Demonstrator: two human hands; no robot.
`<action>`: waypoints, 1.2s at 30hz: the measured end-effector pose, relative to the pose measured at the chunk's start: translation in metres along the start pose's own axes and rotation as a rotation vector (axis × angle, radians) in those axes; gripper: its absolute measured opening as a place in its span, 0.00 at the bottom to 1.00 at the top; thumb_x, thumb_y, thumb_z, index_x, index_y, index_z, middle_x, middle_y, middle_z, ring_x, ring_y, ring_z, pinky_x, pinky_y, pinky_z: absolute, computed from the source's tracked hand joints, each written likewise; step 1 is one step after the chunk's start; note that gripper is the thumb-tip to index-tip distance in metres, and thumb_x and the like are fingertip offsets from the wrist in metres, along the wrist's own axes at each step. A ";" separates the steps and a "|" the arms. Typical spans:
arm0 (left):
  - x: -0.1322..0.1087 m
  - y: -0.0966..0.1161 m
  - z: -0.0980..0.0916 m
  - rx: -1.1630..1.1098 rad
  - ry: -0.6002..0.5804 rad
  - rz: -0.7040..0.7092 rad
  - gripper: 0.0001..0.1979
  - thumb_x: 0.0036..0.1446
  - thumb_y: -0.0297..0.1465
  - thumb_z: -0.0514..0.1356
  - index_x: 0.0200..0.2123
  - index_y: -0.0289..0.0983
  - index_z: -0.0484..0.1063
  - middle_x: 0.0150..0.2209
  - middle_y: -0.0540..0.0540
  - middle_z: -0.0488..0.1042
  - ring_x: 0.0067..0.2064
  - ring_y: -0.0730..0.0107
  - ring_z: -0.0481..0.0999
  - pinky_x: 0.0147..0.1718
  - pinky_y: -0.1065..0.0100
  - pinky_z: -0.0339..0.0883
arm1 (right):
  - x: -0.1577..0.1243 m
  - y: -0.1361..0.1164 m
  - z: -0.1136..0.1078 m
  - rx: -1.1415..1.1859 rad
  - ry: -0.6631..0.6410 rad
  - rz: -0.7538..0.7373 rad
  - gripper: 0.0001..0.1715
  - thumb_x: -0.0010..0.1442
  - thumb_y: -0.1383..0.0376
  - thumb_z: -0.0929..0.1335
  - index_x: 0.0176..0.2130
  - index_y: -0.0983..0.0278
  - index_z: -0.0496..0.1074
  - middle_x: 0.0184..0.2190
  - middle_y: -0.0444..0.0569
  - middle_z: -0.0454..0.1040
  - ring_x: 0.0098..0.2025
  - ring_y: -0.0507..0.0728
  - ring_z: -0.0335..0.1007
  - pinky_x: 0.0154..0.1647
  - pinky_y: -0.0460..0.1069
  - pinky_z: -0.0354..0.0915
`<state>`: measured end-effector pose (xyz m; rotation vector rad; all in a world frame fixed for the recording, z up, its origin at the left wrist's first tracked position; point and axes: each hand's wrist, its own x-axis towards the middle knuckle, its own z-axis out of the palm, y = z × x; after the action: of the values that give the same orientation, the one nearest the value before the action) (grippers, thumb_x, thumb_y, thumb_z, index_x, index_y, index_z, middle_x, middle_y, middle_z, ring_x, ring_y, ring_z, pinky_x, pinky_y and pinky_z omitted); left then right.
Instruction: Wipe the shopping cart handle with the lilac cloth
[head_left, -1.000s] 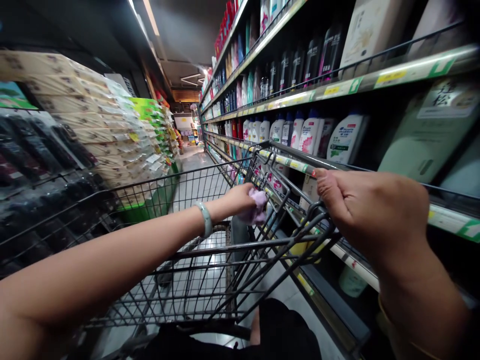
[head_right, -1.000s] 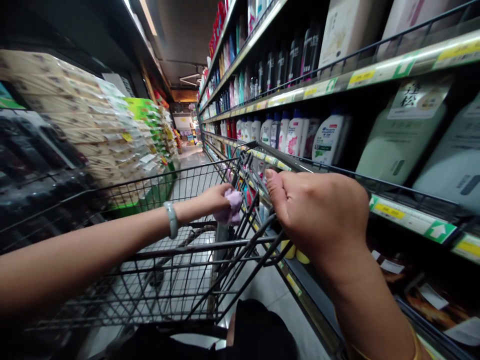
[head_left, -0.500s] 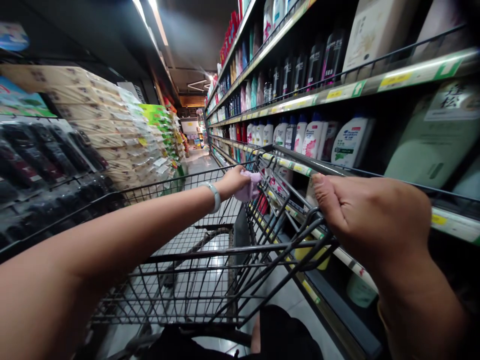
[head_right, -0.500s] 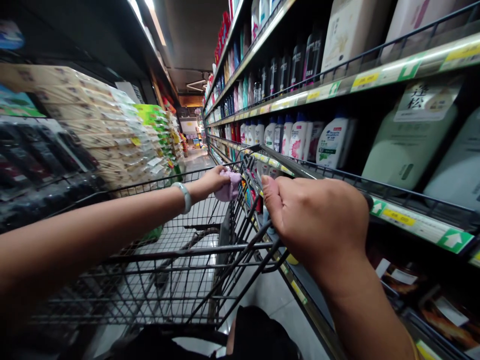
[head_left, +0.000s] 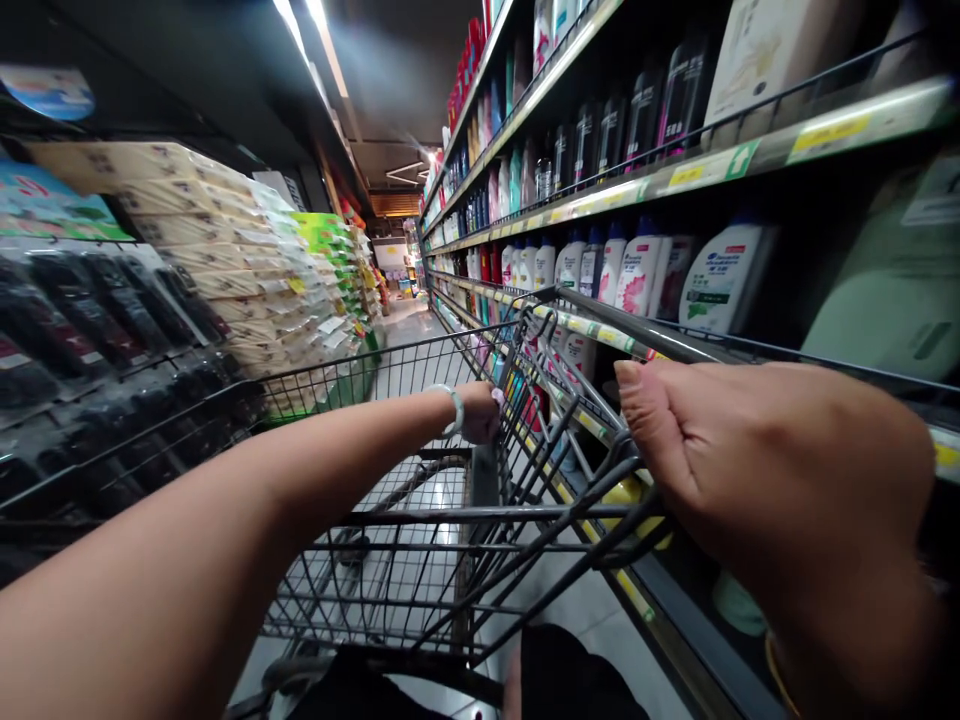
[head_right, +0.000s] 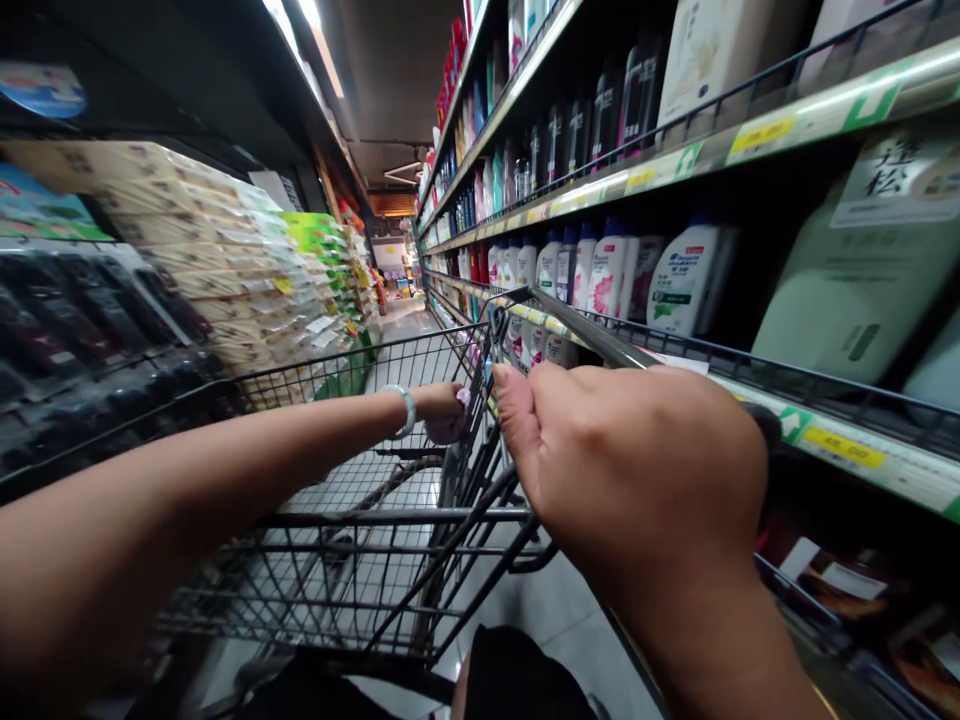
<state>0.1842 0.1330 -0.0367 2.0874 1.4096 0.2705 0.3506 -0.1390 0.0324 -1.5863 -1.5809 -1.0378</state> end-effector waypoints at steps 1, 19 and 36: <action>0.000 0.000 -0.002 -0.001 -0.015 -0.012 0.19 0.67 0.40 0.63 0.54 0.34 0.73 0.51 0.42 0.76 0.48 0.61 0.78 0.47 0.57 0.78 | 0.000 0.000 0.000 -0.014 0.002 0.003 0.35 0.74 0.52 0.56 0.23 0.62 0.74 0.19 0.52 0.72 0.22 0.53 0.56 0.30 0.52 0.37; -0.116 0.045 -0.032 -0.499 -0.300 0.318 0.20 0.43 0.28 0.66 0.43 0.37 0.70 0.34 0.50 0.75 0.33 0.72 0.74 0.32 0.73 0.69 | -0.002 -0.002 0.002 -0.073 -0.024 0.028 0.33 0.72 0.53 0.58 0.22 0.63 0.73 0.20 0.52 0.71 0.22 0.54 0.55 0.30 0.51 0.39; -0.184 0.065 -0.051 -0.375 -0.318 0.332 0.16 0.48 0.26 0.65 0.43 0.37 0.72 0.33 0.52 0.73 0.33 0.74 0.72 0.31 0.74 0.65 | 0.001 -0.002 -0.007 -0.014 -0.035 -0.075 0.25 0.71 0.49 0.63 0.45 0.62 0.82 0.38 0.55 0.82 0.34 0.58 0.72 0.32 0.51 0.52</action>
<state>0.1337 -0.0299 0.0714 1.9349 0.7586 0.2937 0.3485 -0.1442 0.0362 -1.5729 -1.6710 -1.0676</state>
